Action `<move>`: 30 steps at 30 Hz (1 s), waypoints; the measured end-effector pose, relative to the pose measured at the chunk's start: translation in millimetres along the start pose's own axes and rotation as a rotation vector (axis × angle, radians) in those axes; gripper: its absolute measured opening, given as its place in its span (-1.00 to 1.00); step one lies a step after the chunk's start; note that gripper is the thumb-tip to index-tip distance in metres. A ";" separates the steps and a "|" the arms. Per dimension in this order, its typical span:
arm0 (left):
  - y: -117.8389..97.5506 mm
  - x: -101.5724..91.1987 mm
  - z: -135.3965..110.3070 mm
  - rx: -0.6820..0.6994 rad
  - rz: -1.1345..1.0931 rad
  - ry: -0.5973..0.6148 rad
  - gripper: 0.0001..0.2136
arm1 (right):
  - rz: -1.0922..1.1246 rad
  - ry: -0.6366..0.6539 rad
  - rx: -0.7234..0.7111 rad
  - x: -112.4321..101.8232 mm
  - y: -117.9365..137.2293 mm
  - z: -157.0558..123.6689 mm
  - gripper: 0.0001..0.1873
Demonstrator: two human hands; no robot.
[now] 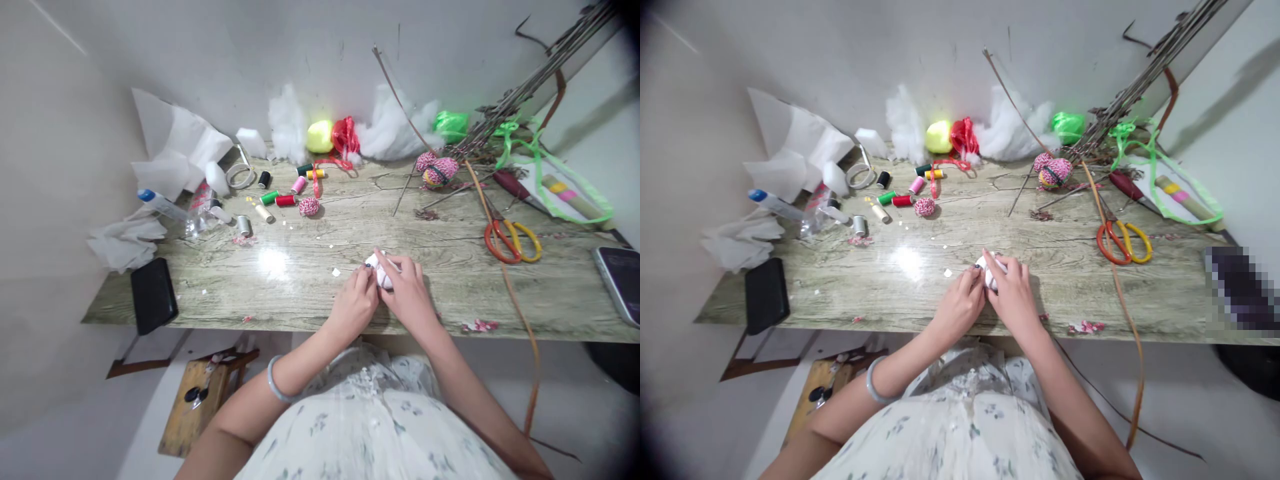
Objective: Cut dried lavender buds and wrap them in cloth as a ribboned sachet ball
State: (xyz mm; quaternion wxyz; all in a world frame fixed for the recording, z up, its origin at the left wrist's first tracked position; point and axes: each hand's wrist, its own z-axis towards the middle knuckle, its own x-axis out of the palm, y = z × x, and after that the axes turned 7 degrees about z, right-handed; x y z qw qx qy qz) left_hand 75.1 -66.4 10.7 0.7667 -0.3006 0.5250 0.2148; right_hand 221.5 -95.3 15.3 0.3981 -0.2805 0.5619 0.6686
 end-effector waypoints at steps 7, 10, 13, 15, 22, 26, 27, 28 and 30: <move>24.2 -19.0 -9.3 -0.143 -0.387 0.022 -0.75 | -0.110 0.048 -0.056 3.3 4.4 -1.0 -0.44; 46.1 -30.9 4.3 -0.286 -0.535 0.051 -0.76 | -0.110 0.027 -0.073 8.0 1.0 -1.9 -0.48; 56.2 -33.4 25.7 -0.253 -0.582 0.075 -0.68 | 0.007 -0.008 -0.042 9.1 -5.6 -1.5 -0.54; 53.5 -31.8 39.6 -0.163 -0.682 0.150 -0.64 | 0.149 -0.041 0.000 6.6 -9.6 -1.4 -0.56; 42.1 -42.4 62.5 -0.072 -1.227 0.537 -0.31 | 0.491 0.028 -0.063 -26.0 -9.3 -2.9 -0.55; 48.8 -59.0 57.0 0.062 -1.181 0.666 0.02 | 0.571 0.217 -0.164 -44.4 -4.9 1.3 -0.57; 48.1 -62.8 54.2 0.065 -1.154 0.653 0.05 | 0.591 0.239 -0.179 -46.5 -3.9 3.1 -0.57; 46.1 -66.4 51.1 0.044 -1.131 0.628 0.05 | 0.604 0.248 -0.186 -47.7 -2.8 5.1 -0.56; 39.0 -72.7 45.6 -0.055 -1.106 0.565 -0.01 | 0.600 0.259 -0.199 -49.2 0.6 8.8 -0.52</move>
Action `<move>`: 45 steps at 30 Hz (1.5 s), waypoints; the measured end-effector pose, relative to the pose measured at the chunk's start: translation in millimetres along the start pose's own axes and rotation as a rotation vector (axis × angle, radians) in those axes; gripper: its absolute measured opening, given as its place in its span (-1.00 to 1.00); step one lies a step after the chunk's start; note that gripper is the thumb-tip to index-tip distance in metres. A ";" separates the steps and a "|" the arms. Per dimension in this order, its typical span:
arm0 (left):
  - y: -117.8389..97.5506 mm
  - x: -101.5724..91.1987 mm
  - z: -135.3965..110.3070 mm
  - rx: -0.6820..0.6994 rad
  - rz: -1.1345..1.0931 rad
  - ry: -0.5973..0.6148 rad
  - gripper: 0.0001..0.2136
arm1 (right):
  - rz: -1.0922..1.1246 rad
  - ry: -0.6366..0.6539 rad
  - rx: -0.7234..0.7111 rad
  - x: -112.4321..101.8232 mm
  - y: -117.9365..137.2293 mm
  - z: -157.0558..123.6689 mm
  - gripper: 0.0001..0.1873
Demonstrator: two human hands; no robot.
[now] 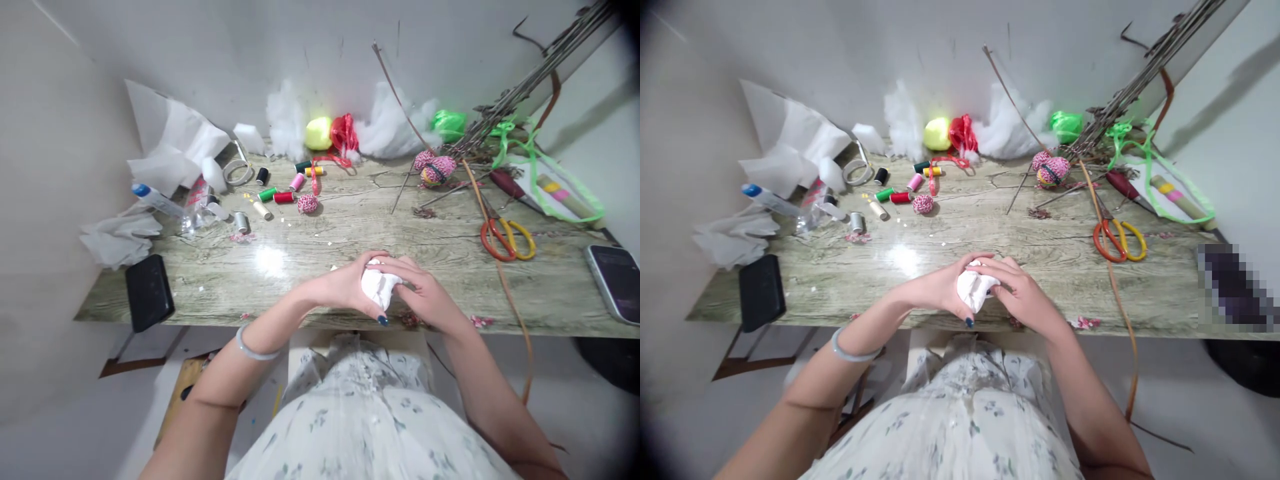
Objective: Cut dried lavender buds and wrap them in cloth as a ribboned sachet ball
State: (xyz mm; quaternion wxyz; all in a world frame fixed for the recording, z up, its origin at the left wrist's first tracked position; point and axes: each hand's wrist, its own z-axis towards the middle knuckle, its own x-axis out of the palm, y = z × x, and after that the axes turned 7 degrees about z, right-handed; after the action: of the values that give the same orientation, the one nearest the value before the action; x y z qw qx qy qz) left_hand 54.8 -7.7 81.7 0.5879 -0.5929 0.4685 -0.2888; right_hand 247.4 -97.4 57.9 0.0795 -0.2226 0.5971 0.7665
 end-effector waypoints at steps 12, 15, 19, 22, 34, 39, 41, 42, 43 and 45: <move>7.4 18.7 -10.9 -0.106 -0.152 -0.019 -0.56 | -0.252 0.106 -0.109 4.4 40.0 5.0 -0.65; 6.9 22.4 -15.1 -0.129 -0.241 -0.040 -0.62 | -0.160 0.088 0.000 4.1 42.2 3.6 -0.63; 8.8 26.9 -16.2 -0.104 -0.431 -0.260 -0.62 | 0.061 -0.158 0.057 6.6 33.6 -4.0 -0.51; 14.4 33.0 -11.6 -0.017 -0.651 -0.468 -0.65 | 0.360 -0.366 0.112 20.8 22.5 -11.3 -0.45; 14.7 66.2 5.7 0.117 -0.770 -0.885 -0.71 | 0.389 -0.928 0.171 71.9 26.3 12.6 -0.82; 16.1 63.1 -8.2 0.074 -0.391 -0.913 -0.68 | 0.191 -0.828 0.067 70.9 23.2 16.5 -0.88; 12.0 62.5 -12.3 0.081 -0.336 -0.844 -0.63 | 0.100 -0.756 0.057 66.4 23.7 16.2 -0.84; 9.9 62.3 -13.2 0.105 -0.343 -0.794 -0.58 | 0.065 -0.720 0.056 63.8 24.4 16.0 -0.81; 8.3 62.0 -13.3 0.142 -0.367 -0.745 -0.52 | 0.033 -0.687 0.054 61.4 25.4 15.7 -0.78; 7.0 61.1 -11.6 0.220 -0.436 -0.663 -0.42 | -0.030 -0.647 0.035 57.7 27.1 14.9 -0.77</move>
State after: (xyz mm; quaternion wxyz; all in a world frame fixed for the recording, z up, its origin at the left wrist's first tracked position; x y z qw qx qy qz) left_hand 67.0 -66.4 63.8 0.6918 -0.6729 0.0836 -0.2482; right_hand 182.0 -99.0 59.4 0.2803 0.0252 0.5506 0.7859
